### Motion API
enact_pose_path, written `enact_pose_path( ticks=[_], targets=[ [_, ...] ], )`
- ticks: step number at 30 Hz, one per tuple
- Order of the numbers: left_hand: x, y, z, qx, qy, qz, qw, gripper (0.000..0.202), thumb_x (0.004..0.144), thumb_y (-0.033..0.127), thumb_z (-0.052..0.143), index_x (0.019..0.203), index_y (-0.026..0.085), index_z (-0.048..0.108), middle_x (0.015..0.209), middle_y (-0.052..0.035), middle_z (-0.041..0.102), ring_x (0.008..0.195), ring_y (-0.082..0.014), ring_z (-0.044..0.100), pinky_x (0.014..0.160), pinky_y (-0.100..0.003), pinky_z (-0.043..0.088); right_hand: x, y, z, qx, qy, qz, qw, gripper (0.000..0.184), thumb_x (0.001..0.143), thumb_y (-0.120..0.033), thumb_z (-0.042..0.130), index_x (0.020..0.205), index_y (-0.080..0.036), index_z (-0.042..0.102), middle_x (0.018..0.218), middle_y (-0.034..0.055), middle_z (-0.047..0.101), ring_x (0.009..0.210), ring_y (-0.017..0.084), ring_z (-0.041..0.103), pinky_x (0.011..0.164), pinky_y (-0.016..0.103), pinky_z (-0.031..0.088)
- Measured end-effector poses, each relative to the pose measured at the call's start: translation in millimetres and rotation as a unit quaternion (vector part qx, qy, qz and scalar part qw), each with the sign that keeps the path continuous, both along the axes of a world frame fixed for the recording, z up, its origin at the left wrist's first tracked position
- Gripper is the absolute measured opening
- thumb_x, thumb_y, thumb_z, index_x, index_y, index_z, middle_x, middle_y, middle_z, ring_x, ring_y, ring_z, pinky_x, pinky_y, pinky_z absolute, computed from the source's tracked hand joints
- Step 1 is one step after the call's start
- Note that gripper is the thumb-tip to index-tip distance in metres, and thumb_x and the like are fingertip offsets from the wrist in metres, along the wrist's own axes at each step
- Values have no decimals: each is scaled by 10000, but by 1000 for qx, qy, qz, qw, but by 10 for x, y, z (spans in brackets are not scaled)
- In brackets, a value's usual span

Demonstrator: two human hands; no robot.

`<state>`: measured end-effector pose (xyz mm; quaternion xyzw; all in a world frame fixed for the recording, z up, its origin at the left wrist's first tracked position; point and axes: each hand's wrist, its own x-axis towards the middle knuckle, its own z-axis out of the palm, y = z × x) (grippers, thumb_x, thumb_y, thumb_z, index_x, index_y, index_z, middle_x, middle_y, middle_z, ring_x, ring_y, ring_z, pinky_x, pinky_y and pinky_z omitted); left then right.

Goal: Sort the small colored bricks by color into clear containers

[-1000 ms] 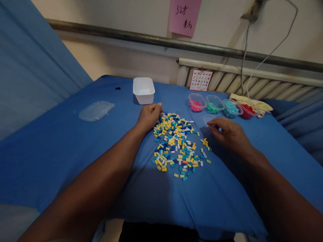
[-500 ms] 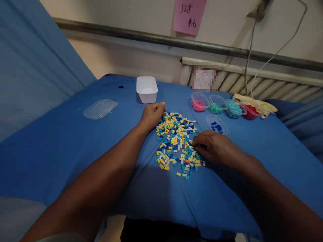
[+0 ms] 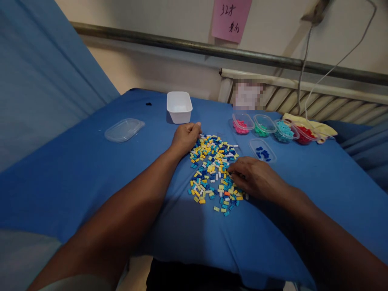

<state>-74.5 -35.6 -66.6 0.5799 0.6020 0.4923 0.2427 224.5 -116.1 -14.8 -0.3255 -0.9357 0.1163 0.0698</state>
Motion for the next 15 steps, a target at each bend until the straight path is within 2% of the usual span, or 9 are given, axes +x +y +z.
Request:
enact_pose_path(
  ticks=[8,13,15],
  targets=[
    [18,-20,7,7,-7,-4,1000,519,1045,610,550,809,199,762,756,-60,748,697,-202,664,615,-292,474,76,15,33,-11,-42,-20,999,188,1046,-206,601,1022,-217,787,960,73,763,910,242,692,771,338,448],
    [24,-21,13,7,3,-1,1000,520,1047,603,541,800,198,753,765,-63,752,707,-203,669,610,-289,467,90,8,43,-2,-47,-2,999,213,1058,-199,600,1136,-239,794,1002,72,775,962,249,710,785,337,444],
    [23,-19,13,2,7,1,1000,520,1041,609,544,803,198,755,769,-62,755,706,-203,668,603,-288,463,53,-10,51,13,-51,2,999,201,1069,-212,600,1117,-235,794,981,75,769,944,246,706,771,334,436]
  ],
)
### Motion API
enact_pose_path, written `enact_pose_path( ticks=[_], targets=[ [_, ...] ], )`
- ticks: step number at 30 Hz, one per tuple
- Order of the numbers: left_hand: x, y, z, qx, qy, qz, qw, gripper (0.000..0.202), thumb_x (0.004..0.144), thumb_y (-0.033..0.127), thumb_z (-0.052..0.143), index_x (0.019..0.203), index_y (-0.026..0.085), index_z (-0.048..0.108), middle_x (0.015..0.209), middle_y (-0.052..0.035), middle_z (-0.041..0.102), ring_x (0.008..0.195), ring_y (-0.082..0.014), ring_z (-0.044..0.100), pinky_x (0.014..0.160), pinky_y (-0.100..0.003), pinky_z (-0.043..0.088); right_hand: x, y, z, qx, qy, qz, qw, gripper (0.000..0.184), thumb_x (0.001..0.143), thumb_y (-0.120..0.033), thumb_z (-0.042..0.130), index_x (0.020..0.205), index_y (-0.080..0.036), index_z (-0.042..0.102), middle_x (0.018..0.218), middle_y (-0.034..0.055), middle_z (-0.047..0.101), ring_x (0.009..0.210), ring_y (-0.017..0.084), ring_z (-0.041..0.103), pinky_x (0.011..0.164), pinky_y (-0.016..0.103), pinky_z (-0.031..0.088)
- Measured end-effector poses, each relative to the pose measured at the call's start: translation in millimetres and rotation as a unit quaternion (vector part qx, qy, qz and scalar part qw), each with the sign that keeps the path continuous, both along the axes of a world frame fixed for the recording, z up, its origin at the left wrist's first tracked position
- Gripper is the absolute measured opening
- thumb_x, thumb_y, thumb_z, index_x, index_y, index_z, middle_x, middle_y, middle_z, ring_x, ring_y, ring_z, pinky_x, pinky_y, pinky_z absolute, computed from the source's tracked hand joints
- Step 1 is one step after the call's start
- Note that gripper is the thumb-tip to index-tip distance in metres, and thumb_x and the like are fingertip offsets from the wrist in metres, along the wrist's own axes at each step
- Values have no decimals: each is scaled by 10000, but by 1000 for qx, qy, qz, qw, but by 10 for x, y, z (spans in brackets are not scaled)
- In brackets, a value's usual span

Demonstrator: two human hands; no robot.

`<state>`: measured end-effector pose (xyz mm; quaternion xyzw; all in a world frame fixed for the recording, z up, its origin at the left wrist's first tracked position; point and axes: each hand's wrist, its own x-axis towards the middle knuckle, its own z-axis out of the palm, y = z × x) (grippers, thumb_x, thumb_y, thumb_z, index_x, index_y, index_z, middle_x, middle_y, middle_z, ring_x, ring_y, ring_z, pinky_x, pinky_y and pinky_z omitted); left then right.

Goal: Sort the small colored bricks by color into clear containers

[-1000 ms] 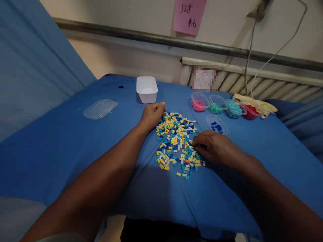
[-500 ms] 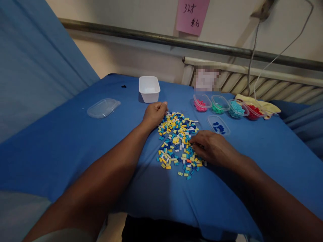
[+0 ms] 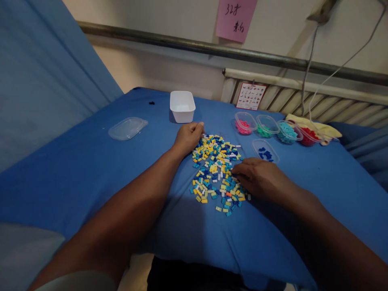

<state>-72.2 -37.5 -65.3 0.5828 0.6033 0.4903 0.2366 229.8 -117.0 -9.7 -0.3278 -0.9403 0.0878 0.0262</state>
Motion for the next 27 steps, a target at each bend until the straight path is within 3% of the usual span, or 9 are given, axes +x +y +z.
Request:
enact_pose_path(
  ticks=[5,8,11,14,20,24,27],
  targets=[
    [-17,6,-2,1,0,-4,1000,515,1036,614,555,822,199,771,773,-60,761,698,-199,663,597,-282,461,-93,-48,23,42,-24,11,999,211,1077,-216,592,978,-208,777,881,84,737,866,242,683,746,337,431],
    [-25,11,-4,3,-7,-5,1000,507,1034,608,560,823,199,771,772,-60,761,693,-195,660,602,-281,466,11,25,13,54,15,-6,998,211,1079,-223,588,1078,-214,799,959,87,773,927,252,714,784,340,472],
    [-23,11,-3,9,-16,-9,1000,500,1031,602,567,814,197,764,769,-60,757,692,-194,659,608,-283,471,284,223,-31,97,88,-78,988,239,1069,-265,602,1183,-218,807,1090,105,809,1012,280,742,854,367,522],
    [-15,3,8,8,-17,-12,1000,502,1032,603,565,811,196,760,769,-62,757,697,-196,661,611,-285,473,591,461,-128,148,101,-165,970,296,1072,-296,571,1209,-193,812,1146,134,818,1059,318,756,897,418,553],
    [-2,-13,30,-2,-20,-6,1000,500,1030,598,564,809,193,759,774,-65,759,684,-193,648,594,-285,461,830,674,-340,169,68,-229,956,381,1087,-329,521,1248,-156,820,1175,179,818,1093,372,760,907,492,580],
    [5,-21,35,-2,-21,-8,1000,495,1028,588,565,797,191,751,759,-60,751,662,-187,636,586,-283,452,670,573,-310,173,141,-191,956,343,1082,-325,560,1250,-155,808,1184,182,819,1089,366,762,958,523,595],
    [10,-28,46,-6,-19,-8,1000,503,1034,593,558,799,191,748,771,-57,756,656,-180,632,590,-279,454,417,367,-218,127,216,-57,966,244,1084,-285,608,1231,-200,783,1174,142,824,1099,323,761,988,496,601]
  ],
)
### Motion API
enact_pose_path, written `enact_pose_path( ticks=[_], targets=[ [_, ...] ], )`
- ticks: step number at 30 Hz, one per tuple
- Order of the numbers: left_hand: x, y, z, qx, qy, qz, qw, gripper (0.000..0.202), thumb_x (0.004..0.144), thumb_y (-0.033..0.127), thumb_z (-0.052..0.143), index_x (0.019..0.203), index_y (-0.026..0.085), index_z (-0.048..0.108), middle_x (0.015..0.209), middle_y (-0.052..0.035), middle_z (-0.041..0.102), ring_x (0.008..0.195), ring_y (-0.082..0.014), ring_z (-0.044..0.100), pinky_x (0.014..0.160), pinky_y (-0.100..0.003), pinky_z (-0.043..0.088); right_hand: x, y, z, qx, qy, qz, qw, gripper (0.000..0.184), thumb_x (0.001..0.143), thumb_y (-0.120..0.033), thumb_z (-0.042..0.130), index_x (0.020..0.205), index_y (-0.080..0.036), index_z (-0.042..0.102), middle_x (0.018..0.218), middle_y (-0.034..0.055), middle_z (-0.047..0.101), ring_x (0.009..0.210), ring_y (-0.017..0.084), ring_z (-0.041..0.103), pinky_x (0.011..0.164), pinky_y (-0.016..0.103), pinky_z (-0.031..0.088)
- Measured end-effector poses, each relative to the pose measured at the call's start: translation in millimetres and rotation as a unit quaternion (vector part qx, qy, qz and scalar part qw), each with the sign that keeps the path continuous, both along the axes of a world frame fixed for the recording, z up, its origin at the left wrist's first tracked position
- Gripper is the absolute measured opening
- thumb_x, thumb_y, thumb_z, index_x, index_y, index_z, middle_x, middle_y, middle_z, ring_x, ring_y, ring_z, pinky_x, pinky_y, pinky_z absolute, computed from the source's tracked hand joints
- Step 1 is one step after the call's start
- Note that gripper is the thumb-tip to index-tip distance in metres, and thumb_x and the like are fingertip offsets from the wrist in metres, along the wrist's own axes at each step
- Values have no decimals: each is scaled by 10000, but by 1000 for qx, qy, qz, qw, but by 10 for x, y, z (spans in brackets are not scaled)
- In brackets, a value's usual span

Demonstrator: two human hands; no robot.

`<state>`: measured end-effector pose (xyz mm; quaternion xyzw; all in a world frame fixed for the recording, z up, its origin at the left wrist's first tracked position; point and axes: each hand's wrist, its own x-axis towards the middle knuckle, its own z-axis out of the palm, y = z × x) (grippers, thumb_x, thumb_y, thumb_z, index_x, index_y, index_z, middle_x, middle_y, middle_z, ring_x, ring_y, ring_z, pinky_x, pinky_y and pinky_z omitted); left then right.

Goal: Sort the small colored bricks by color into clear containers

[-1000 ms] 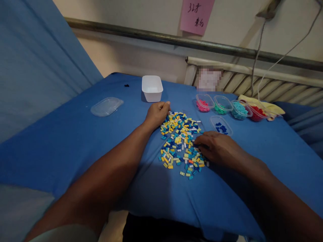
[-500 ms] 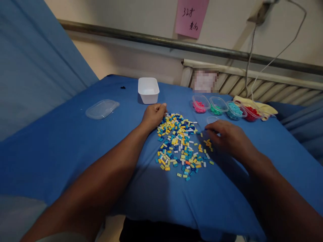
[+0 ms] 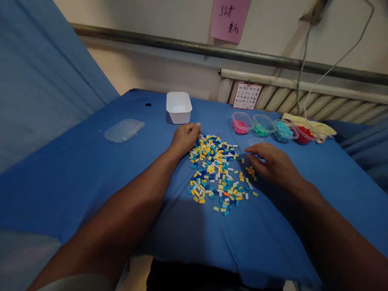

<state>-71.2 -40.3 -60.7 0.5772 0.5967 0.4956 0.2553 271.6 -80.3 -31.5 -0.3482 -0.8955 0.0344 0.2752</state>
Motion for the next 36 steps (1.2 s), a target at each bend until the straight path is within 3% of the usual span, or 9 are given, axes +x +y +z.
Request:
enact_pose_path(
  ticks=[3,6,9,15,22,29,36],
  targets=[
    [-3,2,-3,0,7,2,1000,510,1036,600,558,809,190,759,776,-56,760,665,-179,637,591,-276,453,-270,-243,69,-46,9,153,987,158,1100,-225,621,1168,-227,763,1111,99,819,1041,263,763,939,420,610],
    [-14,15,-26,3,10,4,1000,515,1038,604,559,820,191,774,763,-54,757,657,-178,635,585,-279,450,-450,-405,70,-77,2,208,975,137,1107,-209,625,1152,-220,754,1102,99,808,1031,249,755,913,393,607],
    [-19,25,-46,9,5,1,1000,508,1037,598,565,815,190,771,751,-52,752,645,-176,632,585,-281,454,-494,-433,49,-93,-25,203,974,139,1110,-213,627,1175,-209,749,1121,103,801,1050,255,740,924,398,594],
    [-6,28,-49,6,4,0,1000,521,1029,616,554,818,187,763,770,-61,759,672,-183,650,589,-277,464,-371,-356,116,-80,-119,193,971,162,1093,-182,612,993,-200,738,967,86,751,906,243,675,809,386,544],
    [-8,28,-49,7,10,3,1000,505,1033,597,556,821,191,768,777,-63,764,692,-190,663,600,-282,468,-470,-469,121,-98,-84,251,960,189,1134,-272,602,1160,-210,778,1183,112,774,1030,240,694,906,401,555],
    [-9,26,-51,14,11,3,1000,494,1038,577,559,778,201,747,759,-58,756,706,-193,671,606,-283,467,-308,-356,188,-66,-138,222,963,234,1126,-211,571,988,-193,759,967,90,747,885,230,661,813,380,514],
    [11,16,-34,9,8,2,1000,498,1045,576,555,786,198,749,760,-60,754,699,-193,668,626,-287,490,-490,-380,82,-62,-76,201,975,192,1122,-191,590,1121,-197,782,1053,94,804,986,242,729,860,362,565]
  ],
)
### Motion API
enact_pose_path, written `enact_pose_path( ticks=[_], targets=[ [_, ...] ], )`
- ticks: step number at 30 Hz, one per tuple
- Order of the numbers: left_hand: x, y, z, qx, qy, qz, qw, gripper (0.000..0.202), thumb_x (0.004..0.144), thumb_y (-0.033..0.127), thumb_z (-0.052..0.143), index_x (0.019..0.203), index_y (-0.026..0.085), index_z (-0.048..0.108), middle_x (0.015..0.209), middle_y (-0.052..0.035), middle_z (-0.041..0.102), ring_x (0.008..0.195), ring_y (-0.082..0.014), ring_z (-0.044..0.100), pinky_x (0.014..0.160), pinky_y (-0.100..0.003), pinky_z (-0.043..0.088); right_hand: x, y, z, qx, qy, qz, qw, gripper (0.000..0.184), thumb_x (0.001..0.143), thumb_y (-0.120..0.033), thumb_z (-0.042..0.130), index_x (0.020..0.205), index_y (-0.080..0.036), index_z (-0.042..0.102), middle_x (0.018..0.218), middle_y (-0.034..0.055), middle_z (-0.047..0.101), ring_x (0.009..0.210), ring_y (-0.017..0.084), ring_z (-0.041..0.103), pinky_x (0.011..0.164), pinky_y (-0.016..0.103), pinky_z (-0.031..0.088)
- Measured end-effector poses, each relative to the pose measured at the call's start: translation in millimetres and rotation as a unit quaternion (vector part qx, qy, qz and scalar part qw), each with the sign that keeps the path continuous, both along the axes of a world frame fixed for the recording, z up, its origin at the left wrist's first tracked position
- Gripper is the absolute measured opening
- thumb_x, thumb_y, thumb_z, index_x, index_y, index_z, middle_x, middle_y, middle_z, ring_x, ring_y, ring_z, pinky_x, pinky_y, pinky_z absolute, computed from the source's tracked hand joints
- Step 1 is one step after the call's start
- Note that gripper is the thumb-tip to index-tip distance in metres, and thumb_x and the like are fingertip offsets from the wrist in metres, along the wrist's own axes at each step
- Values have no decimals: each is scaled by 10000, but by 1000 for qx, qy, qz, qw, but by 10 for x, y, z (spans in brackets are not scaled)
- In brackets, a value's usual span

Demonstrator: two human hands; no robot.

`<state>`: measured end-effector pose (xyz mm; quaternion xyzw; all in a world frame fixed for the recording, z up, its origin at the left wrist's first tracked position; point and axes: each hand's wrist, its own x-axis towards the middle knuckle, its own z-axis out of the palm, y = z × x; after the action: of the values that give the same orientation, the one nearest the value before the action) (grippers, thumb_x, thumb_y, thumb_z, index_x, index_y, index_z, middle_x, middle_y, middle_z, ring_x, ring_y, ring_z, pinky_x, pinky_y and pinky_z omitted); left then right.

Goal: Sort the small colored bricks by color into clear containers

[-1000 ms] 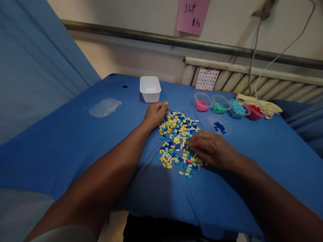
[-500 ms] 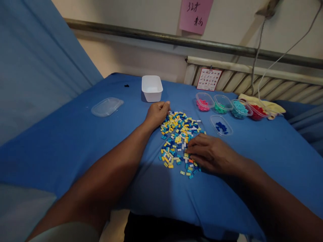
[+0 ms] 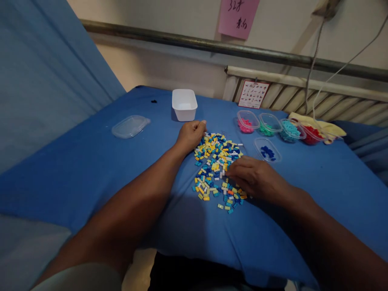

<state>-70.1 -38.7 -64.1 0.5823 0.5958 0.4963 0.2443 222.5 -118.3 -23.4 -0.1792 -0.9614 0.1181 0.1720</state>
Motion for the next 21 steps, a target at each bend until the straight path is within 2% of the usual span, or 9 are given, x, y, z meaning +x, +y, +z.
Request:
enact_pose_path(
  ticks=[3,6,9,16,18,21],
  targets=[
    [7,-4,7,0,-1,2,1000,499,1049,574,552,786,199,750,754,-55,749,695,-190,664,630,-288,490,-88,8,-70,-15,-3,10,1000,214,1122,-181,592,1100,-206,803,1081,85,826,1015,238,751,902,370,579],
    [5,-3,6,6,3,-3,1000,498,1051,571,553,786,198,749,746,-51,743,699,-190,665,634,-288,487,-73,35,-86,-22,-26,-11,999,192,1100,-174,626,1135,-203,813,1075,78,832,1019,248,755,893,375,581],
    [-4,8,-5,14,5,-9,1000,496,1051,566,555,778,199,748,738,-50,740,706,-190,667,632,-288,480,-51,39,-49,-22,-50,-26,998,185,1092,-179,640,1161,-205,809,1077,78,827,1040,254,740,895,374,573],
    [-3,7,1,3,4,0,1000,506,1040,587,556,780,196,744,756,-62,749,702,-196,660,614,-288,479,-158,9,-9,-14,-68,-22,997,178,1101,-191,596,1014,-184,751,967,84,768,947,238,692,857,365,530],
    [3,-3,11,-1,0,-2,1000,502,1041,588,552,794,195,742,759,-60,750,683,-192,651,611,-290,481,-132,22,8,-23,-57,-32,998,126,1054,-158,625,1060,-187,747,1000,89,767,953,241,689,854,363,526],
    [7,-10,14,-1,-5,-2,1000,500,1040,589,556,799,194,744,761,-61,750,682,-189,651,609,-288,479,-8,13,110,-44,-32,-22,998,153,1035,-172,628,1123,-194,752,1038,99,765,962,249,688,857,372,526]
  ],
)
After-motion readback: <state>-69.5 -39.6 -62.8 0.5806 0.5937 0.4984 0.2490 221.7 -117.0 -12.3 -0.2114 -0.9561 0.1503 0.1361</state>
